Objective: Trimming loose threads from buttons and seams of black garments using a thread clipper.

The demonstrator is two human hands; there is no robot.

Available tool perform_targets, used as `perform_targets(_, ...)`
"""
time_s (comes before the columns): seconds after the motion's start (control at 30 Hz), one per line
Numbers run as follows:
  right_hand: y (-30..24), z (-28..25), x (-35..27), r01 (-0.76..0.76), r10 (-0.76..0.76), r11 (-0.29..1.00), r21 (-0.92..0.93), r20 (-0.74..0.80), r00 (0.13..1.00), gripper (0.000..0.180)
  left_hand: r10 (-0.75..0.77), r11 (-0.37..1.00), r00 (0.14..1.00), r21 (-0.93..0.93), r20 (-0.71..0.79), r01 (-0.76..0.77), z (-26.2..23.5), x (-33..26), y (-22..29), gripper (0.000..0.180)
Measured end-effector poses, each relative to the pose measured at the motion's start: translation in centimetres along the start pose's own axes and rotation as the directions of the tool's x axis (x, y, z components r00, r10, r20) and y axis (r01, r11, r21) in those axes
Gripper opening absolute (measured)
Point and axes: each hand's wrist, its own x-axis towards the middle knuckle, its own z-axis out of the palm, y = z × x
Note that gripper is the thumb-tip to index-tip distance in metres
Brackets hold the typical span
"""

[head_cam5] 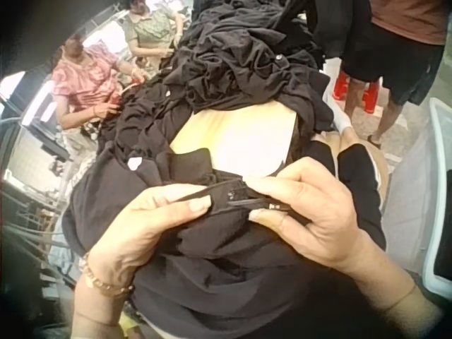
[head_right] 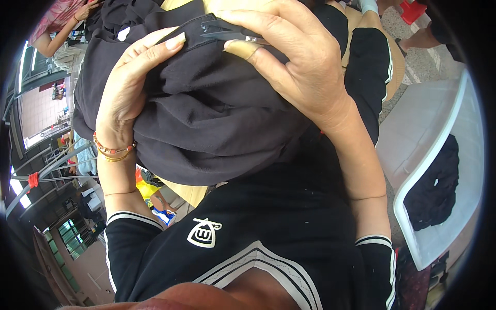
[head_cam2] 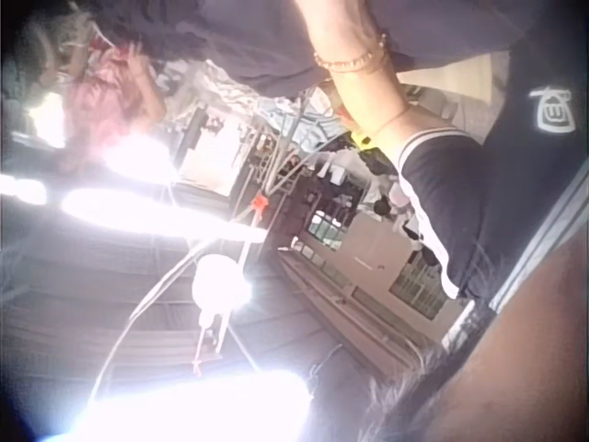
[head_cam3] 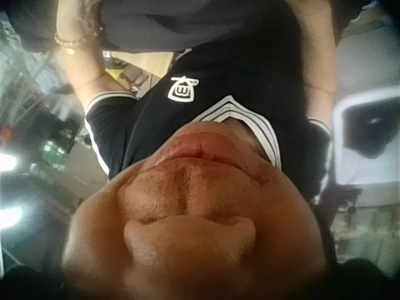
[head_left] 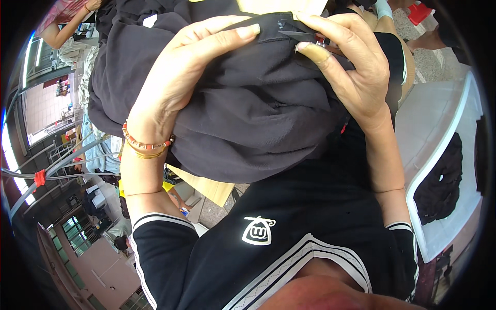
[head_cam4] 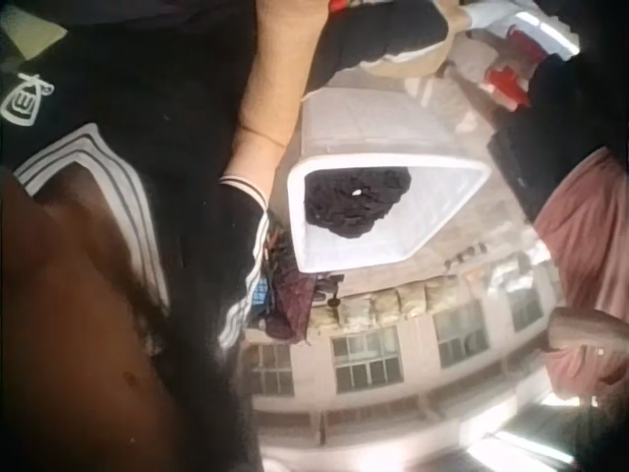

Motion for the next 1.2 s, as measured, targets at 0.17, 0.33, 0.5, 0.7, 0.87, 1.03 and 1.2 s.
perform_targets(0.17, 0.3, -0.1, 0.5, 0.011, -0.011, 1.000, -0.004, 0.018, 1.000, 0.037, 0.019, 1.000, 1.000, 0.005, 0.019, -0.019, 0.1, -0.2, 0.0, 0.026)
perform_targets(0.33, 0.2, -0.3, 0.7, 0.084, -0.081, 0.995, -0.052, 0.053, 0.995, 0.035, 0.014, 0.999, 0.999, -0.039, 0.035, -0.013, -0.1, -0.2, -0.2, 0.025)
perform_targets(0.5, 0.6, -0.1, 0.4, 0.048, -0.048, 0.999, 0.009, 0.054, 0.997, 0.033, 0.041, 0.997, 0.999, 0.066, 0.001, -0.041, -0.1, -0.5, -0.1, 0.026)
perform_targets(0.7, 0.8, 0.1, 0.5, 0.029, -0.030, 0.999, 0.020, 0.068, 0.997, 0.031, 0.063, 0.962, 0.995, 0.270, -0.081, -0.039, -1.2, -2.1, -0.2, 0.032)
perform_targets(0.87, 0.2, 0.2, 0.5, -0.007, 0.009, 1.000, -0.028, 0.088, 0.996, 0.029, 0.513, 0.855, 0.818, -0.065, 0.261, -0.515, -2.9, 1.8, -2.7, 0.034)
perform_targets(1.03, -0.3, -0.2, 1.0, 0.048, -0.044, 0.993, -0.107, 0.041, 0.998, 0.030, 0.089, 0.996, 0.978, 0.036, -0.187, -0.084, 0.8, -0.6, 0.5, 0.039)
perform_targets(1.2, -2.7, 1.4, 2.0, 0.066, -0.048, 0.990, -0.126, 0.138, 0.989, 0.036, 0.849, 0.507, 0.297, -0.512, 0.437, -0.694, -3.0, 4.9, -3.8, 0.045)
